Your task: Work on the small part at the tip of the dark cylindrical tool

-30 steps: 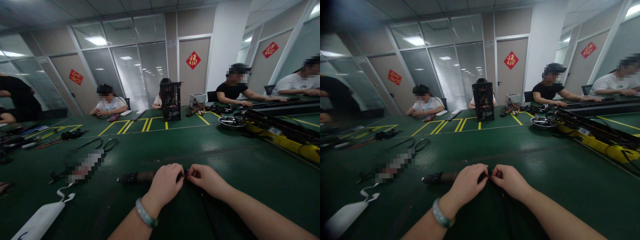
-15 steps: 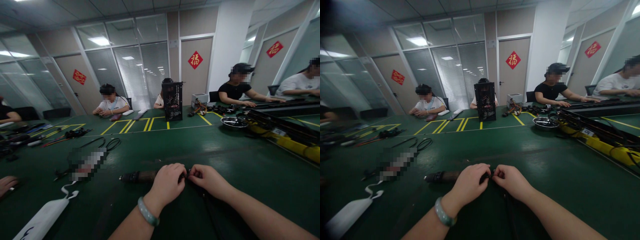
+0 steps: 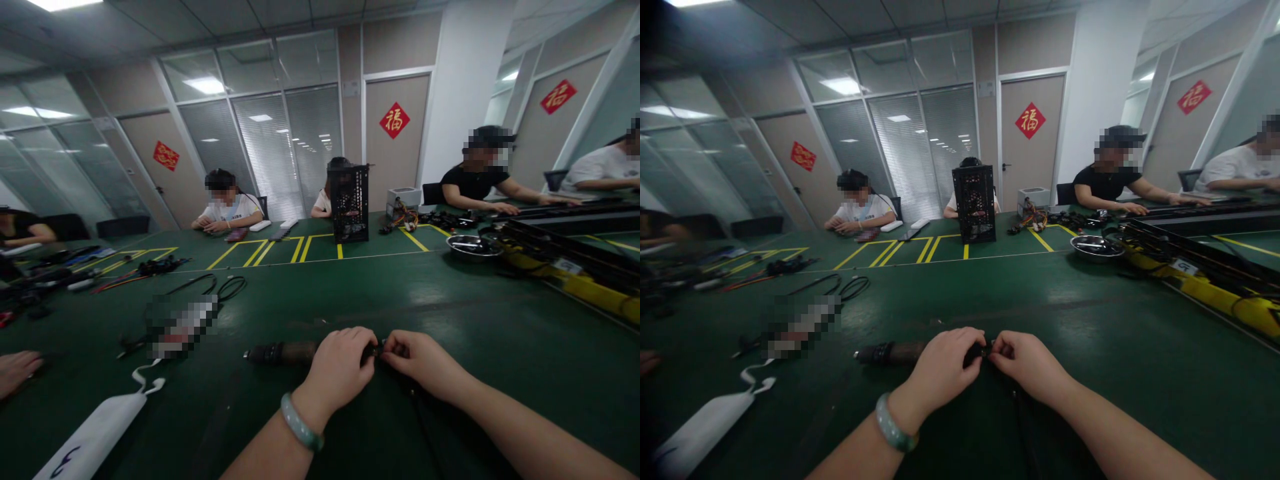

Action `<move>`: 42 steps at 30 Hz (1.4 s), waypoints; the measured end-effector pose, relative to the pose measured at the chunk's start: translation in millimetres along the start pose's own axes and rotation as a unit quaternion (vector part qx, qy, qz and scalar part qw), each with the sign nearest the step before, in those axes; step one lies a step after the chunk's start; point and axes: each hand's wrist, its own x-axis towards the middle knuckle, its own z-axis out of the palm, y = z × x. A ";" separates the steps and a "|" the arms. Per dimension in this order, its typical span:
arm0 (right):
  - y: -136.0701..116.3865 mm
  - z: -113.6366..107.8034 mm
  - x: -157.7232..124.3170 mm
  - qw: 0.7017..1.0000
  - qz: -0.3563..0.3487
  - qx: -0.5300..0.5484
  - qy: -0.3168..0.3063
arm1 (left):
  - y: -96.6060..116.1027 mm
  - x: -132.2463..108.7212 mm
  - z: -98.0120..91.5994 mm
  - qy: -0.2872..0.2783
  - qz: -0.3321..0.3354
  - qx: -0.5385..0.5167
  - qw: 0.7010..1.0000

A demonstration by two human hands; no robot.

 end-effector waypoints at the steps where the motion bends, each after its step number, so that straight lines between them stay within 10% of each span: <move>1: -0.5 -0.3 0.0 1.000 0.002 -0.002 -0.001 | -0.2 -0.1 0.4 0.000 -0.004 0.001 1.000; 24: 1.1 -0.5 0.6 1.000 0.000 -0.013 -0.006 | 0.0 -1.7 0.1 0.015 0.005 -0.018 1.000; 29: 1.4 -0.5 0.5 1.000 0.005 -0.016 -0.013 | -8.8 1.3 -15.2 0.102 -0.041 -0.037 0.993; 35: -8.3 -6.2 -3.1 0.999 0.021 -0.021 -0.023 | -89.5 2.6 -53.2 0.242 -0.305 0.050 0.920; 42: -10.6 -6.2 -4.6 0.999 0.024 -0.020 -0.018 | -210.5 -59.0 -67.5 0.209 -0.500 0.258 0.800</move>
